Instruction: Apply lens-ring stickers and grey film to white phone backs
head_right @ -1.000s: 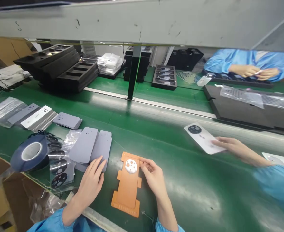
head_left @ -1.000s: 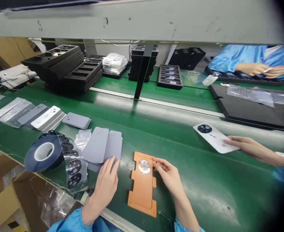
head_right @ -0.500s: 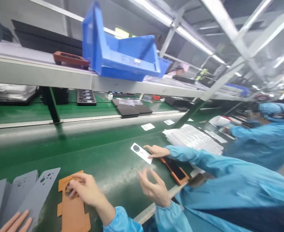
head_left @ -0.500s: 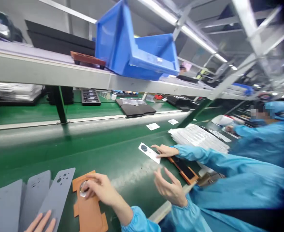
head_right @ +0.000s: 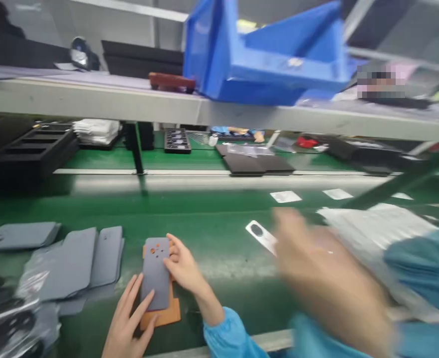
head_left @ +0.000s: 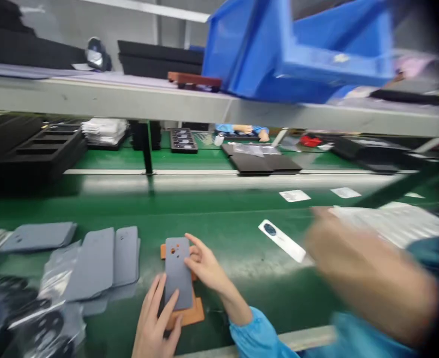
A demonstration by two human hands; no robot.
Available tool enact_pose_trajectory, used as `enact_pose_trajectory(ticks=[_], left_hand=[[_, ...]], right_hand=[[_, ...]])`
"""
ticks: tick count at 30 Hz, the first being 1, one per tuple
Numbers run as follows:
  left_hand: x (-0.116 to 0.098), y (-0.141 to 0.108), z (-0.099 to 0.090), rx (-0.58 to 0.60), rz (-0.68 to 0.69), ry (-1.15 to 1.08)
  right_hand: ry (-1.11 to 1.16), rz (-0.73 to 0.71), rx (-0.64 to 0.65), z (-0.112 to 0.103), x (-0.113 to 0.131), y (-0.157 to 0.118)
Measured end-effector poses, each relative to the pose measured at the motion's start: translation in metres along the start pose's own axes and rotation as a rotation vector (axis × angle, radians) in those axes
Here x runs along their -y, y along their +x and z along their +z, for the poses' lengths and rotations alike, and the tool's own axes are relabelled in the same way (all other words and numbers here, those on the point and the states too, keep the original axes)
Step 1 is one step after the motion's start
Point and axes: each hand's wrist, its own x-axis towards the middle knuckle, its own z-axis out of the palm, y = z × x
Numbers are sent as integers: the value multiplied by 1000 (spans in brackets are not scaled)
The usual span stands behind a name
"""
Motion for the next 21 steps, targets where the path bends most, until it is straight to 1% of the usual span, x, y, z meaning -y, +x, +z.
enact_pose_trajectory(ticks=[2, 4, 8, 13, 17, 21], left_hand=[[3, -5, 0, 40, -50, 40], [6, -8, 0, 55, -92, 49], [8, -11, -1, 83, -134, 0], [5, -15, 0, 129, -144, -44], [4, -14, -1, 138, -145, -59], [4, -13, -3, 175, -101, -50]], right_hand=[[32, 38, 39, -1, -10, 7], [49, 65, 71, -1, -16, 11], [20, 84, 96, -2, -15, 8], [-113, 65, 114, -4, -12, 2], [-129, 80, 125, -5, -17, -2], [-169, 62, 118, -3, -20, -5]])
